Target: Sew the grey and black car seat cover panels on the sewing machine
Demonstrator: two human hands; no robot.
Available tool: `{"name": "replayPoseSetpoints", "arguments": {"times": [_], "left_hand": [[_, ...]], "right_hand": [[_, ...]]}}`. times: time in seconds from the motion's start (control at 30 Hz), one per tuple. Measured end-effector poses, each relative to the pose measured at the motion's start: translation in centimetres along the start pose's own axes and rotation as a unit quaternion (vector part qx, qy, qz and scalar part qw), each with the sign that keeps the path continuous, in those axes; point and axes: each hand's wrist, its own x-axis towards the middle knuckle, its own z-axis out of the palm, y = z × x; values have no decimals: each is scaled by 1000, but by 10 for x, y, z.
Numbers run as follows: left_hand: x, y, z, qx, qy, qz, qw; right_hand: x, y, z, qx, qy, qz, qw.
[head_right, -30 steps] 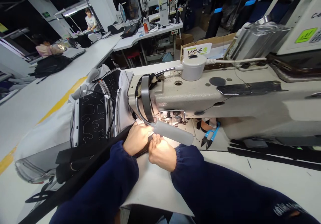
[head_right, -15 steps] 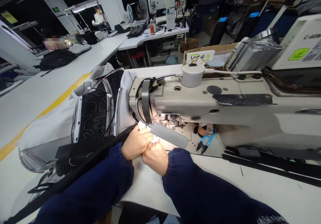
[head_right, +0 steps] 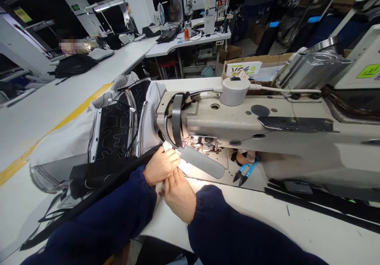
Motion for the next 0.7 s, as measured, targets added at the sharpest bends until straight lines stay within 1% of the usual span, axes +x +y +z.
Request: {"name": "replayPoseSetpoints", "arguments": {"times": [0.1, 0.17, 0.23, 0.33, 0.4, 0.43, 0.53, 0.63, 0.7], "left_hand": [[2, -4, 0, -6, -17, 25, 1000], [2, -6, 1, -6, -12, 38, 999], [3, -7, 2, -1, 3, 45, 999], [3, -7, 4, 7, 17, 47, 999], [3, -8, 7, 11, 24, 55, 998], [3, -9, 9, 12, 31, 62, 998], [2, -11, 15, 8, 70, 79, 994], [2, -14, 19, 12, 99, 80, 992], [2, -17, 21, 22, 113, 69, 991]], "right_hand": [[1, 2, 1, 23, -11, 0, 1000], [2, 4, -1, 37, -10, 1, 999], [-1, 9, -7, 61, -3, -5, 998], [-11, 23, -21, 121, 32, -18, 992], [-20, 36, -28, 136, 37, 3, 990], [-24, 43, -31, 124, 27, 26, 992], [-33, 55, -30, 60, -32, 89, 994], [-33, 57, -24, 43, -66, 102, 992], [-30, 57, -21, 49, -64, 93, 992]]}}
